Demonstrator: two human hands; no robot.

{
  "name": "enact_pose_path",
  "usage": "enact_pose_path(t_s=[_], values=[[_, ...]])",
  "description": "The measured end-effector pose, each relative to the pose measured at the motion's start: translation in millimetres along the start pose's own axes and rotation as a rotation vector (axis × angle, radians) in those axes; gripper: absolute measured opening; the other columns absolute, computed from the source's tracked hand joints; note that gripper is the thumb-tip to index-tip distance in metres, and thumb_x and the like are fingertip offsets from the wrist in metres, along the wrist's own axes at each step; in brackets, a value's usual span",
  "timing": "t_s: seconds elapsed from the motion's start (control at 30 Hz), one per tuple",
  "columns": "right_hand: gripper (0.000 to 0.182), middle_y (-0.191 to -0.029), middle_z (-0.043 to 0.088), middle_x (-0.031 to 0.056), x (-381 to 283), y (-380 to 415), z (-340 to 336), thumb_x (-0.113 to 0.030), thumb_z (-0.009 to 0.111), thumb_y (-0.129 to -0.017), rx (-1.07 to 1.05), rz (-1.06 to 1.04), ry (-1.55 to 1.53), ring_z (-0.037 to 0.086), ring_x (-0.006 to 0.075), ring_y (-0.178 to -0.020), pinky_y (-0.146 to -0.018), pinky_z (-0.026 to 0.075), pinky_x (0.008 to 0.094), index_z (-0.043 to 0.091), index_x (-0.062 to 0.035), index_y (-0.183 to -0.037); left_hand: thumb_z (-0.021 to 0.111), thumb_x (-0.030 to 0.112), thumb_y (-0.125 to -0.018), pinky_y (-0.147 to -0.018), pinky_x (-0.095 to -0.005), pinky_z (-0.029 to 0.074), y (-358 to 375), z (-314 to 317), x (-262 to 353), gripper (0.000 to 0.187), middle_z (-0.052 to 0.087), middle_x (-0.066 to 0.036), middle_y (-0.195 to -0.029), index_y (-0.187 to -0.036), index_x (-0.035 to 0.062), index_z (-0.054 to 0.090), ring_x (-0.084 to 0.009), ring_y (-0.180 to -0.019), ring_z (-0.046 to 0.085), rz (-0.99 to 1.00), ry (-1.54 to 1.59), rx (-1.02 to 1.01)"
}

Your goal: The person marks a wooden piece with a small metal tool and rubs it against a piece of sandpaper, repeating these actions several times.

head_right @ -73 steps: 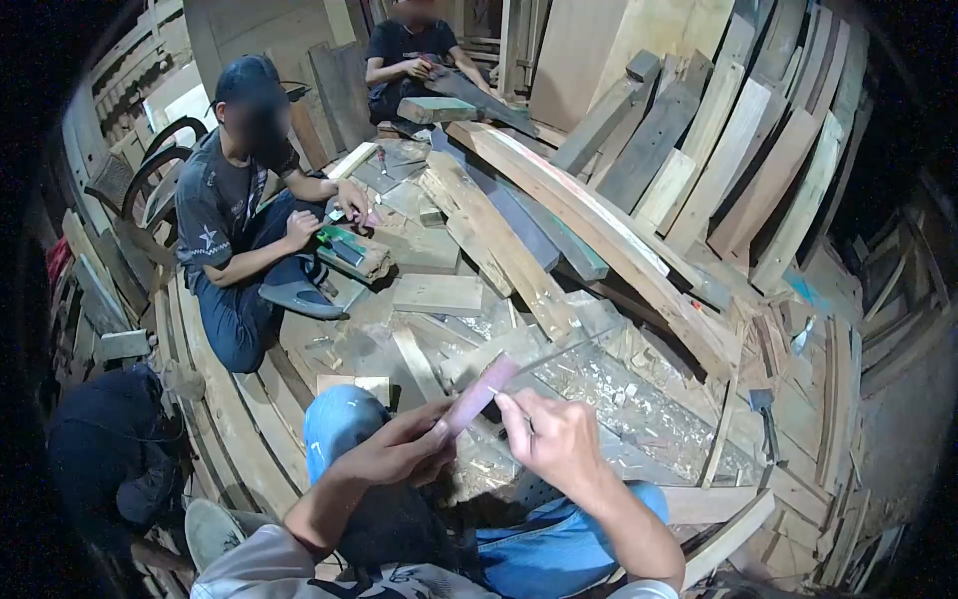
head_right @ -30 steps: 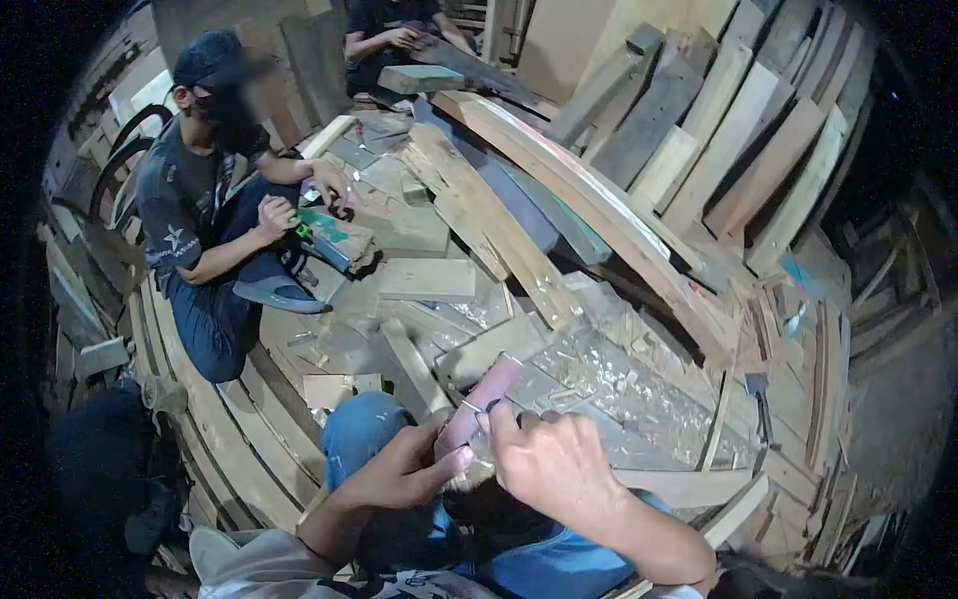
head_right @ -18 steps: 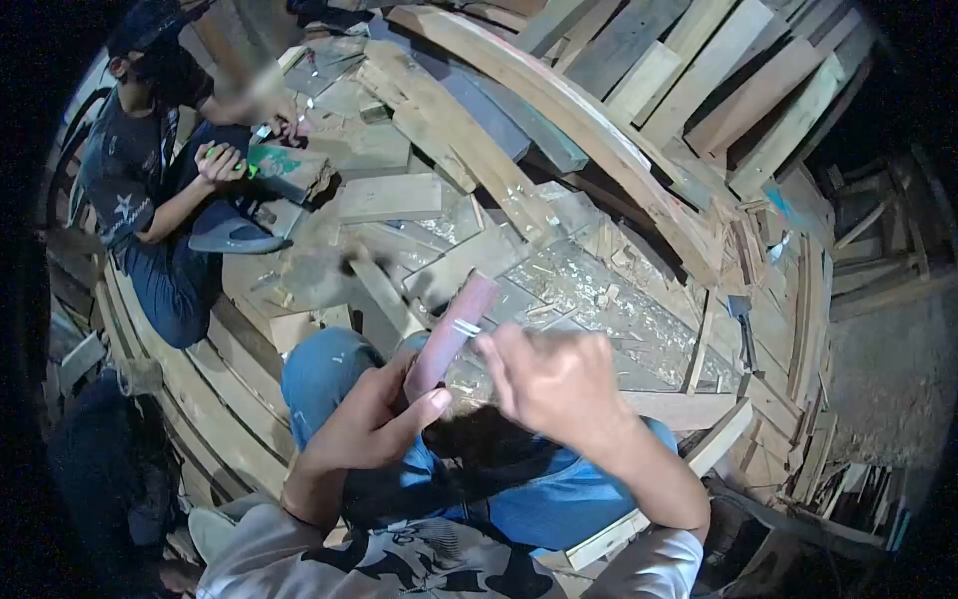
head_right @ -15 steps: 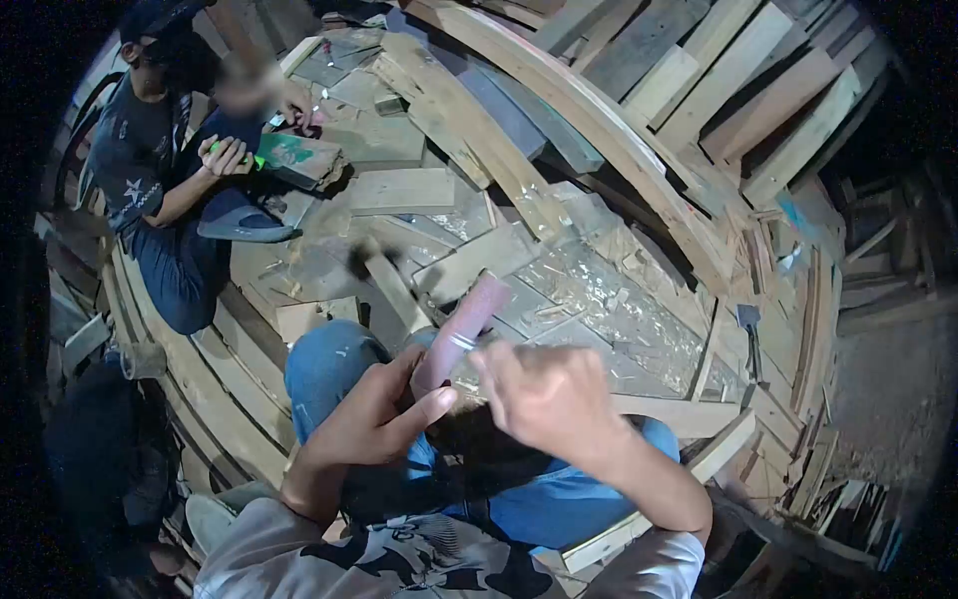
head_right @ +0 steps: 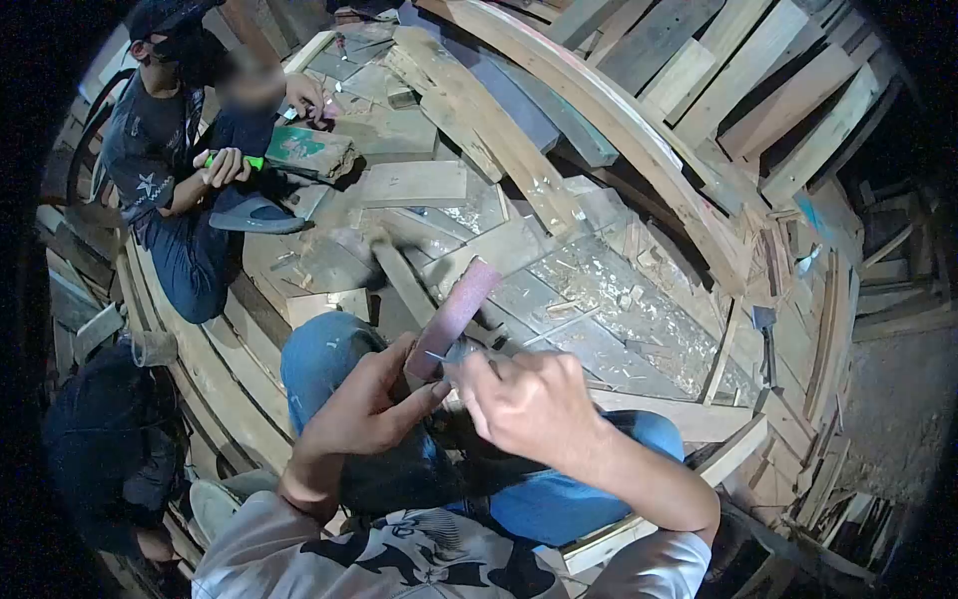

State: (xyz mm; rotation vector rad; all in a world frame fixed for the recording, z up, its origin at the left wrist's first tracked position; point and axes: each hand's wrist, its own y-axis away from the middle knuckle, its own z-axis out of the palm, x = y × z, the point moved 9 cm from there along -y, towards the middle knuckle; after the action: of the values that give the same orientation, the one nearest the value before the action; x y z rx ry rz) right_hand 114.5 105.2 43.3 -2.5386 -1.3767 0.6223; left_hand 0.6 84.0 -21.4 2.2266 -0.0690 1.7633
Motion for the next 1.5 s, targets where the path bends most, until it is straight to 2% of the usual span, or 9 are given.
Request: enact_pose_path(t_s=[0.23, 0.3, 0.43, 0.47, 0.9, 0.97, 1.03, 1.1, 1.5], values=[[0.021, -0.047, 0.050, 0.0045, 2, -4, -8, -0.017, 0.067, -0.090, 0.050, 0.043, -0.007, 0.054, 0.0225, -0.038, -0.037, 0.042, 0.0363, 0.054, -0.0098, -0.075, 0.067, 0.022, -0.094, -0.047, -0.0317, 0.035, 2, 0, 3, 0.031, 0.050, -0.009, -0.058, -0.104, -0.0036, 0.053, -0.0117, -0.049, 0.045, 0.030, 0.070, 0.004], [0.017, -0.050, 0.051, 0.0042, 34, -2, -12, -0.017, 0.068, -0.089, 0.097, 0.189, 0.085, 0.055, 0.0212, -0.040, -0.037, 0.042, 0.0354, 0.057, -0.0099, -0.078, 0.063, 0.015, -0.097, -0.056, -0.0228, 0.035, 5, 1, 3, 0.019, 0.051, 0.004, -0.074, -0.107, 0.0012, 0.055, -0.0025, -0.066, 0.044, -0.109, 0.053, -0.037], [0.017, -0.052, 0.052, 0.0035, -3, -1, -2, -0.018, 0.067, -0.089, 0.037, 0.041, 0.001, 0.055, 0.0206, -0.040, -0.038, 0.043, 0.0357, 0.056, -0.0099, -0.079, 0.063, 0.015, -0.097, -0.060, -0.0232, 0.039, 4, 4, -3, 0.022, 0.055, 0.002, -0.078, -0.111, 0.0005, 0.055, -0.0034, -0.069, 0.048, 0.071, 0.116, -0.026], [0.017, -0.051, 0.052, 0.0035, 8, -4, -3, -0.018, 0.067, -0.088, 0.021, 0.088, 0.037, 0.055, 0.0205, -0.040, -0.038, 0.043, 0.0360, 0.055, -0.0095, -0.080, 0.066, 0.021, -0.095, -0.046, -0.0308, 0.034, 4, 0, -5, 0.030, 0.050, -0.006, -0.058, -0.108, -0.0029, 0.054, -0.0092, -0.050, 0.045, 0.019, 0.046, 0.023], [0.017, -0.047, 0.051, 0.0047, 10, -11, -8, -0.018, 0.065, -0.092, 0.056, 0.110, 0.034, 0.053, 0.0212, -0.036, -0.034, 0.041, 0.0366, 0.057, -0.0091, -0.081, 0.065, 0.019, -0.095, -0.047, -0.0301, 0.038, 1, 0, -1, 0.032, 0.052, -0.006, -0.060, -0.114, -0.0040, 0.053, -0.0098, -0.052, 0.049, 0.141, 0.162, 0.053], [0.019, -0.045, 0.050, 0.0047, 40, -10, -15, -0.018, 0.065, -0.092, 0.092, 0.243, 0.150, 0.052, 0.0213, -0.035, -0.034, 0.040, 0.0359, 0.055, -0.0097, -0.078, 0.065, 0.018, -0.095, -0.048, -0.0294, 0.039, 3, 2, -4, 0.032, 0.054, -0.005, -0.062, -0.116, -0.0039, 0.053, -0.0088, -0.054, 0.050, -0.064, 0.137, -0.032], [0.025, -0.046, 0.051, 0.0054, 10, -12, -13, -0.019, 0.065, -0.092, 0.020, 0.167, 0.094, 0.055, 0.0222, -0.037, -0.035, 0.042, 0.0369, 0.052, -0.0094, -0.074, 0.065, 0.019, -0.096, -0.047, -0.0302, 0.038, 2, 0, 1, 0.031, 0.053, -0.006, -0.060, -0.112, -0.0034, 0.053, -0.0085, -0.053, 0.049, 0.110, 0.054, 0.006], [0.025, -0.045, 0.050, 0.0051, 3, -14, -8, -0.019, 0.064, -0.093, 0.003, 0.097, 0.045, 0.055, 0.0217, -0.036, -0.035, 0.041, 0.0368, 0.052, -0.0094, -0.073, 0.063, 0.017, -0.098, -0.049, -0.0216, 0.034, 5, 4, -3, 0.022, 0.054, 0.005, -0.074, -0.110, 0.0017, 0.054, -0.0017, -0.057, 0.045, -0.037, 0.208, -0.023], [0.021, -0.048, 0.054, 0.0049, 23, -14, -24, -0.017, 0.067, -0.091, 0.089, 0.199, 0.087, 0.057, 0.0252, -0.039, -0.037, 0.041, 0.0387, 0.055, -0.0107, -0.075, 0.038, 0.034, -0.108, -0.040, -0.0221, 0.031, 7, 5, 3, 0.033, 0.045, 0.003, -0.057, -0.105, 0.0035, 0.050, -0.0055, -0.041, 0.041, 0.001, 0.241, -0.073]])
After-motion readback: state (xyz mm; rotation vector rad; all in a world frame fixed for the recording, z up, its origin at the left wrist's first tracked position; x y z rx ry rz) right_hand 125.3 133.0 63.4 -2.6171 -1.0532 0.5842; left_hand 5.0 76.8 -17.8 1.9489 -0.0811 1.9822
